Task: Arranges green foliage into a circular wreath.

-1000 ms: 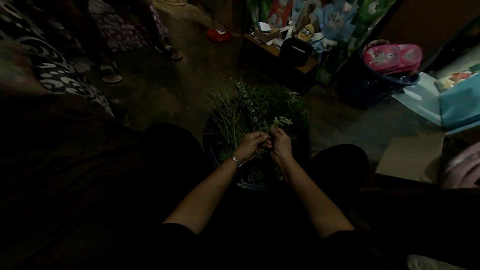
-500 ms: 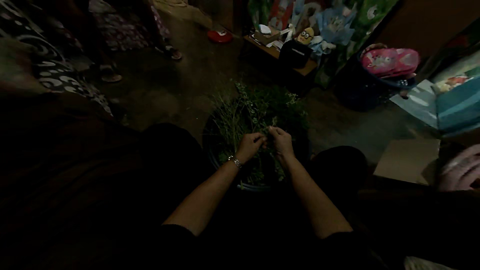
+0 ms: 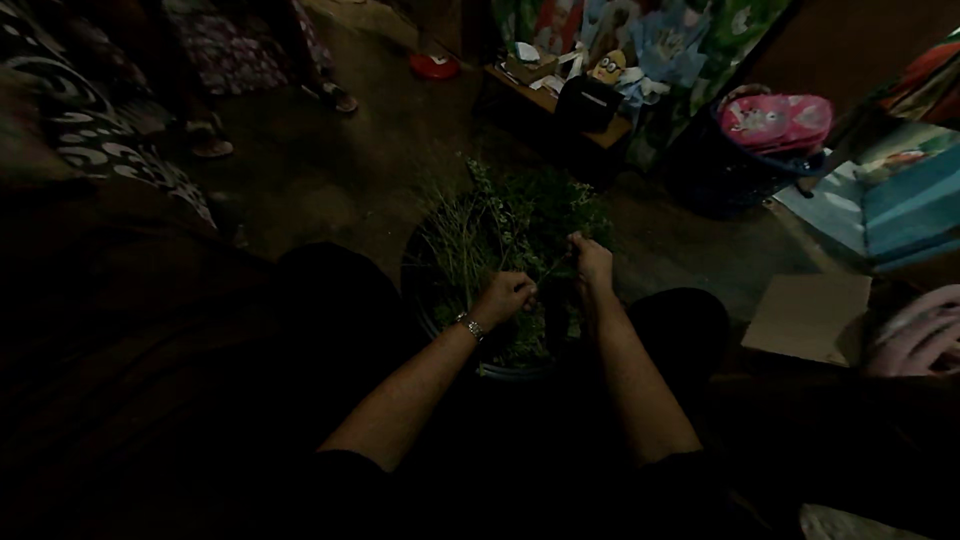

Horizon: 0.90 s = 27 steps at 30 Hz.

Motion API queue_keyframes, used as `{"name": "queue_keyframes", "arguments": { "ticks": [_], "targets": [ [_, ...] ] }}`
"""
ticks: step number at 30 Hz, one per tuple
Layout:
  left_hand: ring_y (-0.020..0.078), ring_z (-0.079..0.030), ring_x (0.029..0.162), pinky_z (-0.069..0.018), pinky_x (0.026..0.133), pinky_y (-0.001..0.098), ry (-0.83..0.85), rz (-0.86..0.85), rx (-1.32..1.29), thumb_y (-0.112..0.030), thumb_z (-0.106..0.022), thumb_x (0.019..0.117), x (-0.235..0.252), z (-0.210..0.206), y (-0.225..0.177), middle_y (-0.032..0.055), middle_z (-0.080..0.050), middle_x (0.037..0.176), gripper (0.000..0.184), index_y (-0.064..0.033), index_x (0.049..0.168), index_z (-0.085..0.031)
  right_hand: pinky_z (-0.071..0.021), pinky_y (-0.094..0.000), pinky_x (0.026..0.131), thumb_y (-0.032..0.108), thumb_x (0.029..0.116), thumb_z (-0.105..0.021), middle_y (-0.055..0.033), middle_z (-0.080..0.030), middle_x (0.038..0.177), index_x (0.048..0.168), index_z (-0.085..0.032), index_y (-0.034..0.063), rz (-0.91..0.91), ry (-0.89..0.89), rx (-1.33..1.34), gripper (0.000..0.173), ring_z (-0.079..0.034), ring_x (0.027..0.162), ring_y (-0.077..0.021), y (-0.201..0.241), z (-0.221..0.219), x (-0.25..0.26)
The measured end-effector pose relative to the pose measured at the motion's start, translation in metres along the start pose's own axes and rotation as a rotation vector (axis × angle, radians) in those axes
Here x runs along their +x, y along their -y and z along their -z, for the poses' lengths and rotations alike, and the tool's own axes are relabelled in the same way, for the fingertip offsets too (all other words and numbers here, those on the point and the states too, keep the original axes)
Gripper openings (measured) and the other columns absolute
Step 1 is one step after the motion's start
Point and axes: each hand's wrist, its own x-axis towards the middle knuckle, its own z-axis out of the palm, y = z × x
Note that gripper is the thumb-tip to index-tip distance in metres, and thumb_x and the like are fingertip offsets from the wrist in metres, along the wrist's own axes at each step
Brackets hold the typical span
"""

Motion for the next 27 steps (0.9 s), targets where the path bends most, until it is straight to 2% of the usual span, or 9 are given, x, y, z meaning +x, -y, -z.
{"name": "queue_keyframes", "arguments": {
  "ticks": [5, 8, 10, 12, 14, 17, 20, 23, 27],
  "targets": [
    [0.0124, -0.065, 0.079, -0.0553, 0.08, 0.0291, 0.156, 0.115, 0.124, -0.015, -0.05, 0.1082, 0.003, -0.001, 0.012, 0.0127, -0.069, 0.094, 0.027, 0.0053, 0.112, -0.067, -0.048, -0.0213, 0.065, 0.029, 0.1066, -0.057, -0.0001, -0.061, 0.087, 0.107, -0.069, 0.0024, 0.083, -0.135, 0.031, 0.029, -0.054, 0.068, -0.0043, 0.016, 0.022, 0.019],
    [0.0129, -0.066, 0.081, -0.0552, 0.083, 0.0301, 0.188, 0.19, 0.143, -0.018, -0.049, 0.1089, 0.006, -0.007, 0.022, 0.0131, -0.069, 0.096, 0.03, 0.0048, 0.115, -0.067, -0.0458, -0.0288, 0.068, 0.032, 0.1067, -0.057, -0.0044, -0.062, 0.085, 0.105, -0.072, 0.0017, 0.169, -0.132, -0.189, 0.034, -0.052, 0.07, -0.0086, 0.023, 0.032, 0.02],
    [0.0163, -0.068, 0.087, -0.0555, 0.087, 0.0335, 0.224, 0.207, 0.184, -0.023, -0.052, 0.1084, 0.011, -0.013, 0.029, 0.0151, -0.069, 0.102, 0.033, 0.0037, 0.121, -0.067, -0.0499, -0.0423, 0.082, 0.031, 0.108, -0.055, -0.0158, -0.069, 0.1, 0.111, -0.072, -0.0015, 0.165, -0.01, -0.409, 0.037, -0.061, 0.086, -0.0216, 0.024, 0.036, 0.016],
    [0.0313, -0.065, 0.102, -0.0495, 0.096, 0.0492, 0.254, 0.172, 0.277, -0.029, -0.057, 0.1064, 0.017, -0.017, 0.034, 0.0232, -0.067, 0.111, 0.039, 0.0061, 0.119, -0.066, -0.0505, -0.0584, 0.09, 0.029, 0.1077, -0.054, -0.0256, -0.069, 0.107, 0.109, -0.07, -0.0055, 0.15, 0.091, -0.7, 0.038, -0.066, 0.099, -0.038, 0.017, 0.033, 0.016],
    [0.0391, -0.062, 0.115, -0.0456, 0.103, 0.0555, 0.208, 0.154, 0.344, -0.032, -0.056, 0.1064, 0.022, -0.019, 0.037, 0.0269, -0.065, 0.12, 0.043, 0.0063, 0.124, -0.064, -0.0474, -0.0665, 0.096, 0.035, 0.1057, -0.057, -0.0305, -0.065, 0.123, 0.119, -0.068, -0.0049, 0.11, 0.134, -0.954, 0.043, -0.063, 0.115, -0.0474, 0.009, 0.024, 0.014],
    [0.0425, -0.051, 0.133, -0.0397, 0.113, 0.0541, 0.009, 0.208, 0.361, -0.024, -0.054, 0.107, 0.029, -0.015, 0.047, 0.0294, -0.053, 0.14, 0.042, 0.0059, 0.136, -0.058, -0.0414, -0.0669, 0.106, 0.038, 0.1019, -0.064, -0.0307, -0.049, 0.146, 0.139, -0.058, -0.0018, 0.093, 0.239, -1.035, 0.055, -0.051, 0.132, -0.0497, -0.006, 0.01, 0.013],
    [0.0427, -0.046, 0.139, -0.0377, 0.116, 0.0538, -0.081, 0.293, 0.381, -0.02, -0.05, 0.1081, 0.036, -0.006, 0.058, 0.0303, -0.045, 0.149, 0.046, 0.0074, 0.145, -0.048, -0.0453, -0.0616, 0.106, 0.035, 0.1032, -0.063, -0.0278, -0.06, 0.136, 0.137, -0.061, -0.0003, 0.064, 0.413, -1.022, 0.049, -0.058, 0.126, -0.0441, -0.004, -0.003, 0.002],
    [0.0423, -0.044, 0.142, -0.0337, 0.118, 0.0529, -0.006, 0.366, 0.358, -0.02, -0.044, 0.1103, 0.04, -0.005, 0.059, 0.0317, -0.044, 0.151, 0.051, 0.0076, 0.152, -0.037, -0.045, -0.0577, 0.107, 0.034, 0.1047, -0.06, -0.0244, -0.064, 0.132, 0.132, -0.064, 0.0, 0.045, 0.509, -1.03, 0.044, -0.06, 0.126, -0.0395, -0.006, -0.008, -0.001],
    [0.0436, -0.051, 0.135, -0.0384, 0.114, 0.0542, 0.032, 0.41, 0.31, -0.019, -0.044, 0.1109, 0.05, -0.009, 0.069, 0.0328, -0.052, 0.142, 0.043, 0.0089, 0.143, -0.048, -0.0445, -0.0553, 0.109, 0.032, 0.1075, -0.053, -0.0218, -0.062, 0.137, 0.135, -0.062, 0.0016, 0.111, 0.531, -1.032, 0.042, -0.059, 0.129, -0.0359, -0.013, -0.011, 0.001]
  ]
}}
